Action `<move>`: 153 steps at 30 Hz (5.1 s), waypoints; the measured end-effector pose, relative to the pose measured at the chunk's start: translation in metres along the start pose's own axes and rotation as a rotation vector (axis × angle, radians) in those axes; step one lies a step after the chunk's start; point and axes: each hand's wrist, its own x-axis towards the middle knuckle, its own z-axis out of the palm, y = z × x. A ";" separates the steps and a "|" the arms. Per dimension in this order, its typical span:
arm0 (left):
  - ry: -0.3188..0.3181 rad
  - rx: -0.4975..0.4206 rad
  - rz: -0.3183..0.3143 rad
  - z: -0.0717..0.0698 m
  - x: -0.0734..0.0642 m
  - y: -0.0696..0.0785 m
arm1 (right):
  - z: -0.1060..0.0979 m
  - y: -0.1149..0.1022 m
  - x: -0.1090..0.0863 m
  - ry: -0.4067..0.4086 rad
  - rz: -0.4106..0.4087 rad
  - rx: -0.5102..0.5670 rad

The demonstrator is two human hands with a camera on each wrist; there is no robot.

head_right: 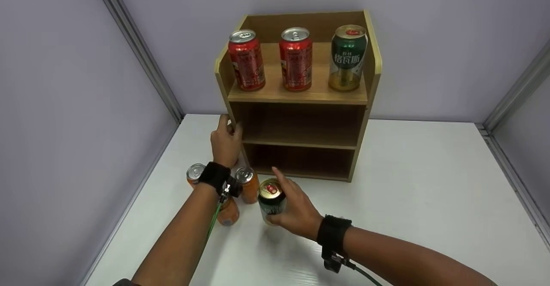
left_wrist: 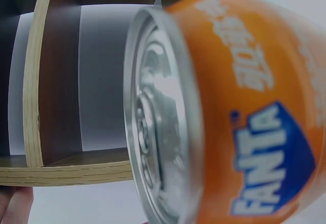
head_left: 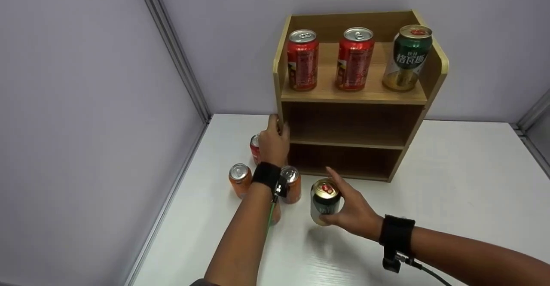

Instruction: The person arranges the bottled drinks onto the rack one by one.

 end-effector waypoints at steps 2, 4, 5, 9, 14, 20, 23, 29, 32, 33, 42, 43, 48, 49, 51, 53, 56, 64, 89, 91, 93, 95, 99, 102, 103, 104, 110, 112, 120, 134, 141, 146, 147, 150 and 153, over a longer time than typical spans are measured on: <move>-0.003 -0.006 -0.002 0.000 0.000 -0.001 | -0.004 -0.004 0.005 0.002 0.012 -0.004; -0.008 -0.008 -0.003 0.000 0.000 -0.001 | -0.008 -0.008 0.010 0.013 0.032 -0.012; -0.008 -0.008 -0.004 0.000 0.000 -0.002 | -0.010 -0.009 0.012 0.020 0.040 -0.013; -0.008 -0.005 -0.014 0.000 -0.001 -0.003 | -0.015 -0.015 0.022 0.064 0.038 -0.015; -0.013 -0.011 -0.025 -0.001 -0.002 -0.004 | -0.019 -0.021 0.029 0.108 -0.005 -0.012; -0.010 -0.009 -0.026 0.000 -0.001 -0.004 | -0.021 -0.028 0.039 0.130 -0.035 0.030; 0.002 -0.001 -0.015 -0.001 -0.002 -0.004 | -0.022 -0.032 0.044 0.137 -0.050 0.072; 0.019 0.011 0.004 -0.001 -0.001 -0.004 | -0.027 -0.041 0.059 0.196 -0.082 0.136; 0.013 0.007 0.012 -0.001 0.000 -0.003 | -0.032 -0.045 0.069 0.248 -0.080 0.167; 0.012 0.008 0.014 0.000 0.001 -0.003 | -0.034 -0.047 0.073 0.263 -0.076 0.177; 0.019 0.008 -0.004 0.001 0.000 -0.002 | -0.046 -0.052 0.100 0.328 -0.074 0.166; 0.017 0.010 -0.008 0.001 0.000 -0.002 | -0.047 -0.052 0.102 0.332 -0.071 0.159; -0.001 0.012 -0.035 0.001 0.000 -0.001 | -0.046 -0.052 0.110 0.335 -0.052 0.135; -0.004 0.013 -0.039 0.001 0.000 -0.001 | -0.046 -0.052 0.112 0.335 -0.053 0.130; -0.006 0.015 -0.042 0.001 0.000 -0.001 | -0.045 -0.051 0.115 0.333 -0.055 0.120; 0.001 0.023 -0.034 0.001 0.000 -0.001 | -0.045 -0.050 0.118 0.329 -0.059 0.111; 0.013 0.033 -0.019 0.001 0.000 -0.001 | -0.044 -0.049 0.123 0.324 -0.055 0.112; 0.019 0.041 0.006 0.002 -0.001 0.000 | -0.043 -0.048 0.139 0.333 -0.044 0.105; 0.009 0.051 0.014 0.000 0.000 0.001 | -0.039 -0.042 0.178 0.286 0.093 0.181; 0.006 0.053 0.019 0.000 0.000 0.002 | -0.039 -0.042 0.180 0.290 0.085 0.182; -0.003 0.054 0.020 0.001 0.001 0.003 | -0.038 -0.042 0.182 0.292 0.070 0.172; -0.011 0.052 0.015 0.001 0.001 0.003 | -0.037 -0.041 0.184 0.297 0.058 0.160; -0.006 0.045 0.012 0.003 0.001 0.002 | -0.035 -0.040 0.186 0.298 0.038 0.147; 0.006 0.045 0.027 0.004 0.001 0.002 | -0.036 -0.039 0.187 0.296 0.032 0.150; 0.010 0.045 0.031 0.004 0.001 0.001 | -0.036 -0.038 0.187 0.294 0.033 0.156; 0.014 0.047 0.036 0.004 0.001 0.001 | -0.036 -0.038 0.187 0.291 0.038 0.164; 0.021 0.039 0.038 0.004 0.001 -0.001 | -0.036 -0.037 0.188 0.279 0.062 0.176; 0.013 0.037 0.035 0.003 0.000 -0.001 | -0.035 -0.037 0.188 0.282 0.062 0.166; 0.026 0.034 0.035 0.001 -0.003 -0.002 | -0.030 -0.035 0.190 0.292 0.048 0.124; 0.020 0.040 0.024 0.002 -0.003 0.001 | -0.030 -0.028 0.191 0.287 0.055 0.203; 0.037 0.030 0.033 0.003 -0.003 -0.003 | -0.028 -0.026 0.194 0.274 0.039 0.216; 0.048 0.052 0.052 0.003 -0.003 -0.004 | -0.028 -0.027 0.195 0.250 0.053 0.226; 0.049 0.053 0.055 0.003 -0.003 -0.004 | -0.028 -0.027 0.194 0.243 0.055 0.223; 0.048 0.053 0.048 0.001 -0.003 -0.004 | -0.029 -0.027 0.194 0.222 0.047 0.205; 0.046 0.045 0.034 0.001 -0.003 -0.003 | -0.031 -0.028 0.193 0.200 0.034 0.181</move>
